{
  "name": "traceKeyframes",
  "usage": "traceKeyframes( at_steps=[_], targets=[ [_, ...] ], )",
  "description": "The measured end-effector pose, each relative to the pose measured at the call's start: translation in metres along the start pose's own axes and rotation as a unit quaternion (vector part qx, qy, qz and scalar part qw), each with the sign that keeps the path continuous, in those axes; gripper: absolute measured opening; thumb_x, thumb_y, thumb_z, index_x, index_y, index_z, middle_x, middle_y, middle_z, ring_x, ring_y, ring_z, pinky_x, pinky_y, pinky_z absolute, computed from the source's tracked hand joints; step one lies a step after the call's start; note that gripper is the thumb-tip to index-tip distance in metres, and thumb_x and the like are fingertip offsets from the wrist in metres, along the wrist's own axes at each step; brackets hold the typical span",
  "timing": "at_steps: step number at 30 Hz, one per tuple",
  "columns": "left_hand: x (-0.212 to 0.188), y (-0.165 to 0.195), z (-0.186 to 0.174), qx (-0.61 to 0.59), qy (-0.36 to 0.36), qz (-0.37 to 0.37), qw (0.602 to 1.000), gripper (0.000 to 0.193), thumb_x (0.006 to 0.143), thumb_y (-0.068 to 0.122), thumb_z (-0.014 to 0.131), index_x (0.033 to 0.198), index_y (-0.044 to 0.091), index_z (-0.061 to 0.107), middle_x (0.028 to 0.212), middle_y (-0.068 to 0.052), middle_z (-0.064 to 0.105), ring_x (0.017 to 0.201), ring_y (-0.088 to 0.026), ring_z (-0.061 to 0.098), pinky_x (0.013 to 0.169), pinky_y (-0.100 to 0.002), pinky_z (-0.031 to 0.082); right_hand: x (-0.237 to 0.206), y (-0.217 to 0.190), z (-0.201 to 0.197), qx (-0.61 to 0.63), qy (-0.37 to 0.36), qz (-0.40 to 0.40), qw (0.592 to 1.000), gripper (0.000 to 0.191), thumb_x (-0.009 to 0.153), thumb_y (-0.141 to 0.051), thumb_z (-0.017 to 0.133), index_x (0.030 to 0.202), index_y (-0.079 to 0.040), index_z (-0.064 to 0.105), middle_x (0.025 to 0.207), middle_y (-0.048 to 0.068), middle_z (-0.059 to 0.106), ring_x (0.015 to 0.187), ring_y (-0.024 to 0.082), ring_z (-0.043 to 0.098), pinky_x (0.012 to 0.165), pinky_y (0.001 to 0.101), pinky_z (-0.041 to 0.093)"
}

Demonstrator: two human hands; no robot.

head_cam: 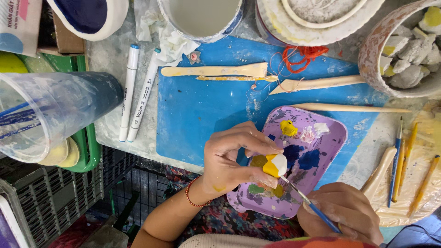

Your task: The person paints a small yellow and white ceramic object using a brush and blue glaze from a purple palette.

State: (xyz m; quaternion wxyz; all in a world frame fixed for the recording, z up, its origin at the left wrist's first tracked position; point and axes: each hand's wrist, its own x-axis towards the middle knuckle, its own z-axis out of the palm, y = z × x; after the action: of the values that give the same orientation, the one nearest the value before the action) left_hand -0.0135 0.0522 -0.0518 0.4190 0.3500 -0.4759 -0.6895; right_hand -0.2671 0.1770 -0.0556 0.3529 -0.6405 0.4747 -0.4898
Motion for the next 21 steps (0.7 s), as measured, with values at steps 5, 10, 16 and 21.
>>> traceKeyframes(
  at_steps=[5,10,16,21],
  targets=[
    [0.0,-0.001,0.0,-0.003,0.002,0.003,1.0,0.041,0.081,0.027,0.091,0.111,0.003,0.077,0.11,-0.008,0.079,0.086,-0.01,0.063,0.069,-0.023,0.044,-0.001,0.001,-0.003,0.009,-0.01,0.01,1.0,0.046,0.078,-0.018,0.079,0.114,-0.005,0.054,0.087,0.015,0.071,0.078,0.031,0.076,0.068,0.0429,0.062],
    [-0.001,-0.002,0.0,-0.018,0.002,-0.001,1.0,0.04,0.081,0.027,0.092,0.11,0.003,0.077,0.11,-0.008,0.079,0.085,-0.01,0.061,0.068,-0.023,0.043,0.009,-0.009,-0.006,0.005,-0.046,0.049,0.998,0.04,0.087,-0.024,0.075,0.115,-0.006,0.053,0.096,0.016,0.072,0.08,0.029,0.075,0.07,0.0405,0.061],
    [-0.001,-0.002,-0.001,-0.005,0.0,0.002,1.0,0.041,0.08,0.027,0.092,0.111,0.004,0.078,0.11,-0.008,0.079,0.082,-0.008,0.06,0.068,-0.022,0.042,-0.023,0.002,0.001,0.026,0.029,0.021,0.999,0.035,0.096,-0.027,0.067,0.116,-0.004,0.05,0.093,0.014,0.071,0.079,0.027,0.076,0.069,0.0403,0.063],
    [0.001,-0.001,0.0,-0.004,0.0,0.001,1.0,0.04,0.081,0.027,0.091,0.11,0.004,0.077,0.11,-0.007,0.079,0.082,-0.008,0.06,0.067,-0.022,0.042,-0.017,0.008,-0.009,0.096,-0.003,0.04,0.995,0.036,0.099,-0.033,0.061,0.117,-0.004,0.054,0.093,0.016,0.073,0.079,0.03,0.073,0.067,0.0405,0.064]
  ],
)
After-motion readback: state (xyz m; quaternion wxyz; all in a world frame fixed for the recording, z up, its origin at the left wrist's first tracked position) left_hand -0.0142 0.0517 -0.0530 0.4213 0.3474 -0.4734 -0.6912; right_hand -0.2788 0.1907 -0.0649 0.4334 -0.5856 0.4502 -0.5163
